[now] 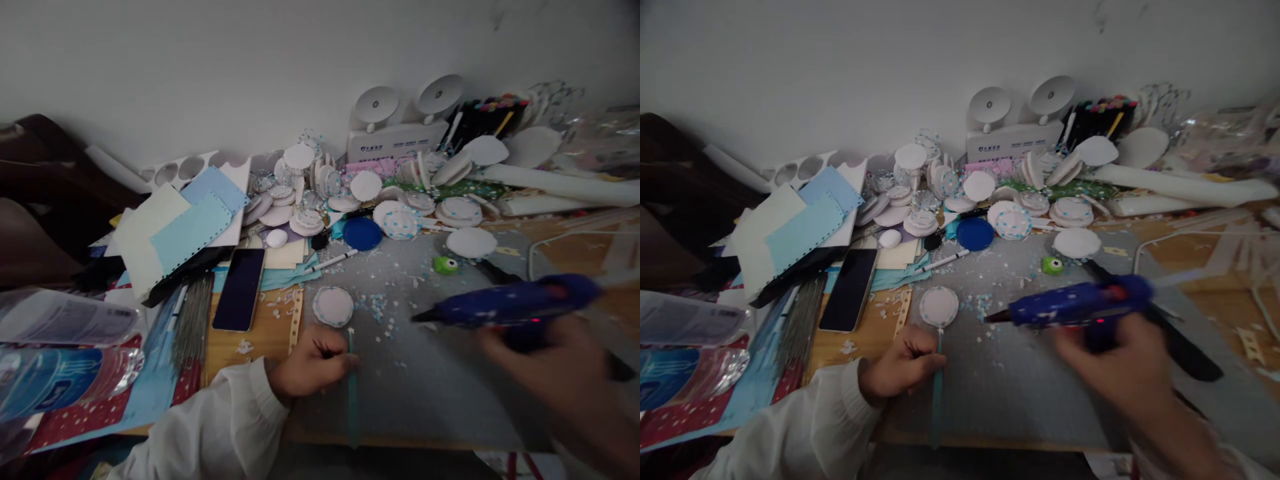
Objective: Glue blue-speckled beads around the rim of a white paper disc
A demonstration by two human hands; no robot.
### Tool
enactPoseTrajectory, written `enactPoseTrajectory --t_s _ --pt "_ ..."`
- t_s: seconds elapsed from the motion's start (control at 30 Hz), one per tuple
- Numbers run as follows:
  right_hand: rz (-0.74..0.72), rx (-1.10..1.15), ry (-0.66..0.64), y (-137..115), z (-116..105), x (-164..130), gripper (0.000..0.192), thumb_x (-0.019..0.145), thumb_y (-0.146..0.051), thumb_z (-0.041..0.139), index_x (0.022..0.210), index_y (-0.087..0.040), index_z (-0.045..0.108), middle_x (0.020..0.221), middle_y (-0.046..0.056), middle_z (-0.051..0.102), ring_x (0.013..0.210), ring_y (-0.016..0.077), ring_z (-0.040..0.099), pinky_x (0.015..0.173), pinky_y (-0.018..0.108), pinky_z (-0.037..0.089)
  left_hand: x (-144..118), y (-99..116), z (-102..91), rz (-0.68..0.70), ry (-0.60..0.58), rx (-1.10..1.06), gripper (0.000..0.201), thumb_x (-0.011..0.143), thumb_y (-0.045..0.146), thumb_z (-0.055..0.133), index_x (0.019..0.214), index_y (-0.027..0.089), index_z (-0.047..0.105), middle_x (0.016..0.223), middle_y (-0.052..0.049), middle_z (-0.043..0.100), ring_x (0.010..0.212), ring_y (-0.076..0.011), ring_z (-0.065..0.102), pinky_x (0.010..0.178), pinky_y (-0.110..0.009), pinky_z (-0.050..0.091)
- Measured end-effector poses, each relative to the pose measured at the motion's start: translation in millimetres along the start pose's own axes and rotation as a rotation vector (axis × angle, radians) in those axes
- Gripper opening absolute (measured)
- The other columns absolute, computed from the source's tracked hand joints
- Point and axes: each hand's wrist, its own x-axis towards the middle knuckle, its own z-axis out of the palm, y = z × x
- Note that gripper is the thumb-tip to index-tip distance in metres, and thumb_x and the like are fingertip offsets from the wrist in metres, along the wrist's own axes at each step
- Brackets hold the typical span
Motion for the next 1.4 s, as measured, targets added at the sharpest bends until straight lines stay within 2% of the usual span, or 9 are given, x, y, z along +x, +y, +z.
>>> enactPoseTrajectory --t_s 0.07,0.2,0.33,0.53,0.8,0.93,1.03,1.2,1.4 --pt "-0.070 0.047 -0.092 -12.8 21.6 -7.6 0.022 0.058 -0.032 0.063 0.047 -0.025 0.045 0.040 0.000 0.049 0.037 0.0148 0.045 0.038 0.028 0.036 -0.1 0.4 -0.3 -0.005 -0.010 0.011 0.060 0.083 0.051 0.058 0.038 0.017 0.037 0.031 0.005 0.035 0.029 -0.0026 0.028 0.034 -0.016 0.020" --pt "-0.069 0.084 -0.097 -13.7 44.9 -20.2 0.023 0.058 -0.039 0.062 0.046 -0.025 0.048 0.038 -0.001 0.050 0.033 0.0150 0.045 0.035 0.027 0.036 -0.2 0.9 -0.7 -0.027 -0.035 0.017 0.058 0.083 0.050 0.058 0.039 0.017 0.038 0.033 0.005 0.035 0.031 -0.0029 0.029 0.034 -0.016 0.020" --pt "-0.026 0.051 -0.143 -13.3 42.4 -20.5 0.025 0.059 -0.038 0.060 0.042 -0.025 0.046 0.034 -0.001 0.048 0.032 0.0152 0.045 0.034 0.027 0.034 0.0 -0.6 -0.8 -0.037 -0.056 -0.007 0.054 0.083 0.043 0.058 0.041 0.017 0.036 0.034 0.006 0.034 0.031 -0.0023 0.027 0.033 -0.016 0.019" --pt "-0.060 0.016 -0.205 -19.1 39.5 -18.0 0.027 0.059 -0.038 0.059 0.041 -0.026 0.045 0.033 0.001 0.048 0.031 0.0158 0.044 0.035 0.028 0.034 0.0 0.0 -0.6 -0.018 -0.064 -0.025 0.045 0.082 0.029 0.056 0.043 0.018 0.035 0.036 0.007 0.033 0.034 -0.0025 0.025 0.034 -0.017 0.017" --pt "-0.067 0.003 -0.222 -12.4 38.7 -20.9 0.024 0.059 -0.037 0.061 0.043 -0.024 0.048 0.035 0.002 0.051 0.032 0.0190 0.049 0.036 0.030 0.036 1.3 2.7 -0.1 -0.015 -0.074 -0.042 0.046 0.081 0.025 0.055 0.043 0.019 0.031 0.036 0.008 0.030 0.034 -0.0023 0.022 0.035 -0.018 0.015" --pt "-0.081 -0.020 -0.231 -10.0 39.3 -21.7 0.030 0.058 -0.037 0.063 0.039 -0.025 0.042 0.032 0.000 0.047 0.030 0.0167 0.045 0.035 0.028 0.034 1.9 1.6 0.5 -0.001 -0.072 -0.038 0.044 0.081 0.023 0.055 0.044 0.019 0.032 0.038 0.008 0.029 0.036 -0.0023 0.022 0.036 -0.018 0.015" --pt "-0.104 -0.047 -0.250 -7.8 41.1 -21.6 0.030 0.059 -0.036 0.063 0.037 -0.025 0.044 0.032 0.001 0.048 0.030 0.0170 0.047 0.035 0.028 0.035 2.2 2.0 0.3 -0.001 -0.074 -0.029 0.044 0.081 0.022 0.055 0.043 0.019 0.032 0.038 0.008 0.029 0.036 -0.0022 0.022 0.036 -0.018 0.015" --pt "-0.204 -0.024 -0.175 -4.6 45.1 -20.2 0.033 0.062 -0.043 0.058 0.037 -0.024 0.046 0.031 0.000 0.050 0.027 0.0186 0.049 0.031 0.027 0.035 1.6 3.7 0.3 -0.038 -0.084 -0.048 0.044 0.080 0.023 0.057 0.043 0.018 0.033 0.036 0.008 0.031 0.034 -0.0021 0.023 0.034 -0.017 0.015" --pt "-0.327 -0.054 -0.114 -2.9 46.3 -19.8 0.035 0.070 -0.042 0.053 0.040 -0.024 0.046 0.032 0.001 0.051 0.026 0.0197 0.051 0.031 0.028 0.037 1.9 4.0 -0.4 -0.010 -0.085 -0.034 0.045 0.081 0.022 0.056 0.042 0.019 0.033 0.036 0.008 0.031 0.034 -0.0022 0.023 0.035 -0.017 0.015"
